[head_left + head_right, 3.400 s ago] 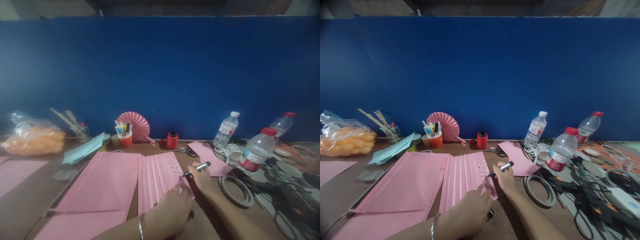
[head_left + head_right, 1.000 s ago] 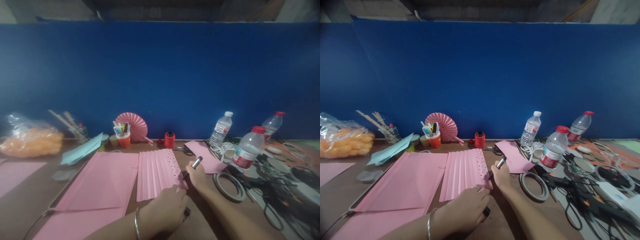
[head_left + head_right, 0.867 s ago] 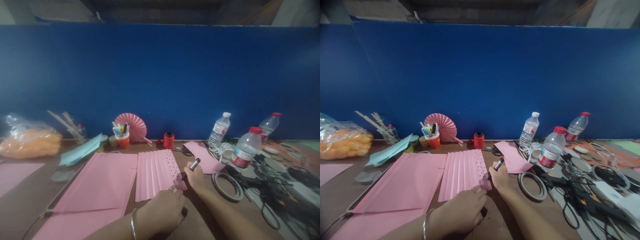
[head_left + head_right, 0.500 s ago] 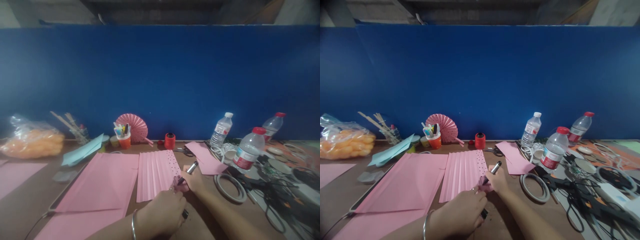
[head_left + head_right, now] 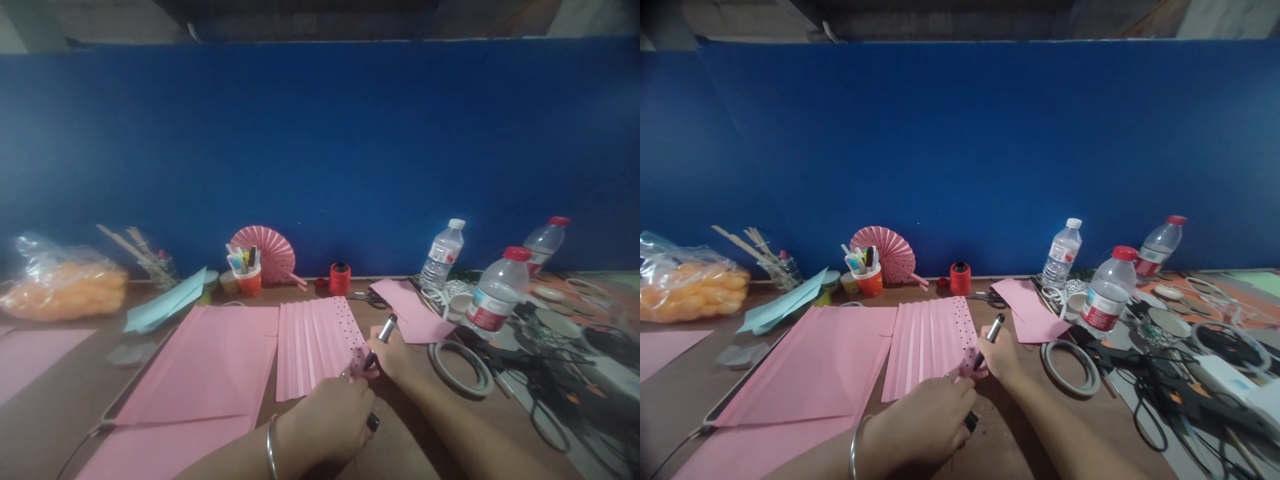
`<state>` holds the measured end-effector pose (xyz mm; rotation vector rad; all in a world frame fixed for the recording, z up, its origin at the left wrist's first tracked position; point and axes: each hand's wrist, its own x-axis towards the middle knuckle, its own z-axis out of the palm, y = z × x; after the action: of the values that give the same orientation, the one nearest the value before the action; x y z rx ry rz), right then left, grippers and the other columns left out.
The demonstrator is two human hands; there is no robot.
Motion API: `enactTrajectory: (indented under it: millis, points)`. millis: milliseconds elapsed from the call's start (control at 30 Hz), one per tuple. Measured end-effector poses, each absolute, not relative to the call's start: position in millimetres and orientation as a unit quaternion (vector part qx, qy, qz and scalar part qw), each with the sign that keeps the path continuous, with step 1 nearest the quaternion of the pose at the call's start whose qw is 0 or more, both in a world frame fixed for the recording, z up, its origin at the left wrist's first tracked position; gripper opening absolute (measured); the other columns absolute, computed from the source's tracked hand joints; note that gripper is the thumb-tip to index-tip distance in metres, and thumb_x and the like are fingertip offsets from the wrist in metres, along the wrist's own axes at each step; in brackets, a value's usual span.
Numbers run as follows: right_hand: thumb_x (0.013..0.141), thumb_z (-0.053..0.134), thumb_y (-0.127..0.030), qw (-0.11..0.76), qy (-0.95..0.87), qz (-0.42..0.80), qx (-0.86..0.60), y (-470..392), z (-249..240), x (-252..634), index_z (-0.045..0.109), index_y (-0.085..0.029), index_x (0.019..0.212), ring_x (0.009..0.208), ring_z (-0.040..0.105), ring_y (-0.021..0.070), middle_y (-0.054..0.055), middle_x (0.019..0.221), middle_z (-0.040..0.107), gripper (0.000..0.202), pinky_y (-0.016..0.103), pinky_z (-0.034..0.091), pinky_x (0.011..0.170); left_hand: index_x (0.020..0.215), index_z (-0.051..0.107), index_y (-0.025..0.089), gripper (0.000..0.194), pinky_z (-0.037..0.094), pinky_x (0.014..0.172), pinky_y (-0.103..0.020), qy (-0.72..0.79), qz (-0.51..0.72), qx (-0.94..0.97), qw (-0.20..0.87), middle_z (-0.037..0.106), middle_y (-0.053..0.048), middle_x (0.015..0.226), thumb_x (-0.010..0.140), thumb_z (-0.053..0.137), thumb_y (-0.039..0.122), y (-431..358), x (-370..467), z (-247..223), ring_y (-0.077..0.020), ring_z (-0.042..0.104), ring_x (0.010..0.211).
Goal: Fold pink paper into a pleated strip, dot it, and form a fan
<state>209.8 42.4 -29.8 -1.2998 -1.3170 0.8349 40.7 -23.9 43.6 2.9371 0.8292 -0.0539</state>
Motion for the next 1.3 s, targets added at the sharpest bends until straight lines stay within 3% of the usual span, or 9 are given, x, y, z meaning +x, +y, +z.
enactTrajectory:
  millis: [800,1100,1300]
  points:
    - [0.06,0.039,-0.016,0.562,-0.544,0.301,-0.545,42.4,-27.3,216.3,0.023,-0.021,0.048,0.045,0.024,0.0087,-0.007,0.046,0.021,0.021,0.022,0.019,0.042,0.091,0.054,0.014,0.022,0.044,0.067,-0.034,0.26,-0.003,0.964,0.053,0.06,-0.006,0.087,0.08,0.042,0.03,-17.2,35.9,40.6,-0.0215,0.056,0.076]
    - [0.052,0.044,-0.014,0.548,-0.554,0.306,-0.547,43.2,-28.6,214.6,0.024,-0.02,0.045,0.044,0.023,0.0078,-0.008,0.044,0.022,0.023,0.023,0.016,0.042,0.091,0.053,0.015,0.023,0.044,0.063,-0.034,0.274,-0.015,0.96,0.065,0.059,-0.007,0.085,0.081,0.041,0.032,-18.2,36.9,42.3,-0.0215,0.055,0.074]
    - [0.065,0.044,-0.025,0.628,-0.472,0.252,-0.565,38.1,-14.7,219.5,0.027,-0.021,0.048,0.045,0.029,0.0099,-0.006,0.045,0.027,0.025,0.024,0.024,0.044,0.092,0.053,0.016,0.022,0.045,0.064,-0.033,0.276,-0.013,0.958,0.071,0.061,-0.007,0.088,0.077,0.043,0.03,-18.9,36.1,44.9,-0.0219,0.056,0.074]
